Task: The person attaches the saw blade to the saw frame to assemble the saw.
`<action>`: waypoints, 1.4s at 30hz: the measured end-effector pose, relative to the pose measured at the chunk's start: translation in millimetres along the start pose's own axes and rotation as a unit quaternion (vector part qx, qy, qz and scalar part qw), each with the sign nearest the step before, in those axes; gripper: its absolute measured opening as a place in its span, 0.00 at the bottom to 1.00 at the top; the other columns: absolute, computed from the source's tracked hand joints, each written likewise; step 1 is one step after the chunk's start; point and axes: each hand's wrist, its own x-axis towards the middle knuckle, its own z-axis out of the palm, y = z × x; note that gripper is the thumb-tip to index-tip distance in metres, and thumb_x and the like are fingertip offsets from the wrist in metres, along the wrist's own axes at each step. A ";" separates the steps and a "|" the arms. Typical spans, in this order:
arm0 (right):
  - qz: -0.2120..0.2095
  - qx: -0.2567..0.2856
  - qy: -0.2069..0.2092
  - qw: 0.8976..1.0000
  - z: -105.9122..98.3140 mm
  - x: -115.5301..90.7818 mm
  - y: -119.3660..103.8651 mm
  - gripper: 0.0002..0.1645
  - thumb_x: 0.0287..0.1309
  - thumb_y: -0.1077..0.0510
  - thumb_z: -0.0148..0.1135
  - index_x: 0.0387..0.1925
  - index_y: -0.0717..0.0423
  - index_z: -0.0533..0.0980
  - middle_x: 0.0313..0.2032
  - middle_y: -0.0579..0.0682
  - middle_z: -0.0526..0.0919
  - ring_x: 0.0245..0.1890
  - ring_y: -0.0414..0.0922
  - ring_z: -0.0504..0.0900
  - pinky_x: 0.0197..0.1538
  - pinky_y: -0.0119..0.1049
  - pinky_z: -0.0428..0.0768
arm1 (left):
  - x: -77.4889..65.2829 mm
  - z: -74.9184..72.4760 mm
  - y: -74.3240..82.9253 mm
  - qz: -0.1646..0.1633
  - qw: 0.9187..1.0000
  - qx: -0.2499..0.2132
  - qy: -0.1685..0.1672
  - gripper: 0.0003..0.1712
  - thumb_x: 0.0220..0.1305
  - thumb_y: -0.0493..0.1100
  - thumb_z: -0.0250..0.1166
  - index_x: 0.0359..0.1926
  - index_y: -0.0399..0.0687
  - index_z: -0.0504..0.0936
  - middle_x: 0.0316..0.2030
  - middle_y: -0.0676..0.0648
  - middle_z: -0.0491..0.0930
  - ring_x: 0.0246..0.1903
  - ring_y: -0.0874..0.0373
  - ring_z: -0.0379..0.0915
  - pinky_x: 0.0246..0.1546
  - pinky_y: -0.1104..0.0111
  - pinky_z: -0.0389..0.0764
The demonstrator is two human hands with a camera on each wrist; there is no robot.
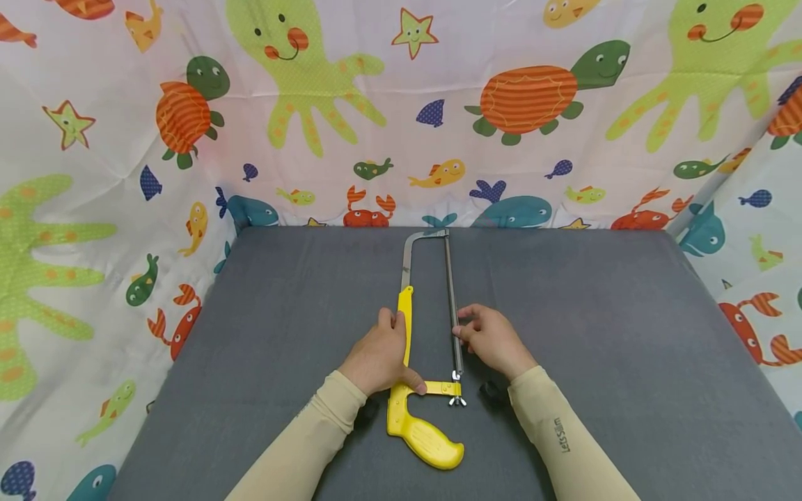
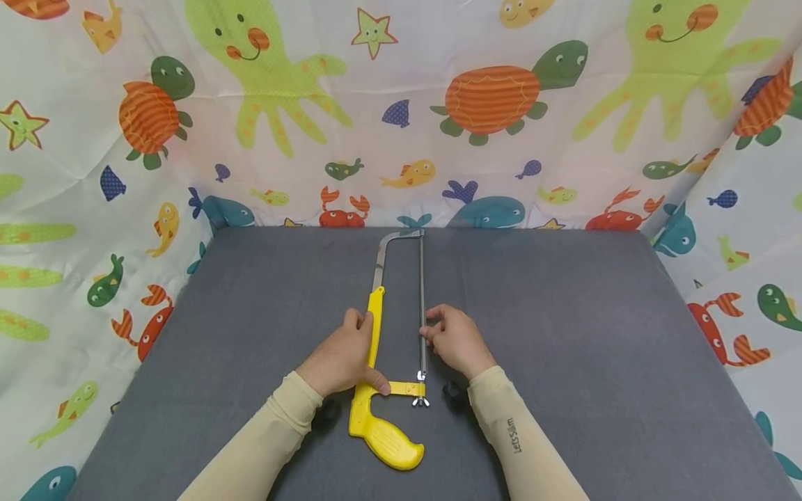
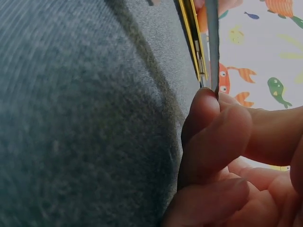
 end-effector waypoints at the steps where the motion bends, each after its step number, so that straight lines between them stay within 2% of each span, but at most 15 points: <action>1: 0.000 0.000 0.000 1.000 0.2 0.0 0.0 0.19 0.76 0.56 0.64 0.63 0.58 0.78 0.31 0.51 0.86 0.28 0.46 0.80 0.33 0.38 0.73 | 0.0 0.0 0.0 0.000 1.000 0.000 -0.001 0.83 0.38 0.63 0.92 0.84 0.32 0.54 0.67 0.34 0.64 0.42 0.52 0.75 0.43 0.62 0.85; 22: -0.026 -0.037 0.015 0.999 5.3 0.0 1.2 0.18 0.74 0.57 0.69 0.60 0.59 0.79 0.29 0.49 0.86 0.26 0.44 0.79 0.33 0.37 0.75 | -0.4 -0.9 0.9 -0.004 1.000 0.001 0.001 0.83 0.39 0.64 0.91 0.85 0.32 0.53 0.66 0.34 0.64 0.38 0.53 0.74 0.37 0.65 0.82; 29: -0.022 -0.038 0.013 0.999 5.6 0.3 1.1 0.19 0.74 0.57 0.69 0.61 0.59 0.79 0.30 0.49 0.87 0.27 0.44 0.79 0.33 0.37 0.75 | -0.5 -1.6 0.7 -0.005 1.000 0.001 -0.001 0.84 0.38 0.64 0.91 0.85 0.32 0.53 0.66 0.34 0.64 0.36 0.53 0.73 0.34 0.67 0.80; 42: -0.011 -0.037 0.007 0.999 2.8 -1.0 -0.2 0.18 0.74 0.56 0.69 0.59 0.57 0.78 0.29 0.48 0.87 0.26 0.44 0.79 0.33 0.37 0.75 | 0.7 -1.2 0.2 -0.009 1.000 0.003 -0.005 0.84 0.38 0.65 0.91 0.85 0.33 0.53 0.67 0.34 0.63 0.40 0.53 0.74 0.37 0.66 0.81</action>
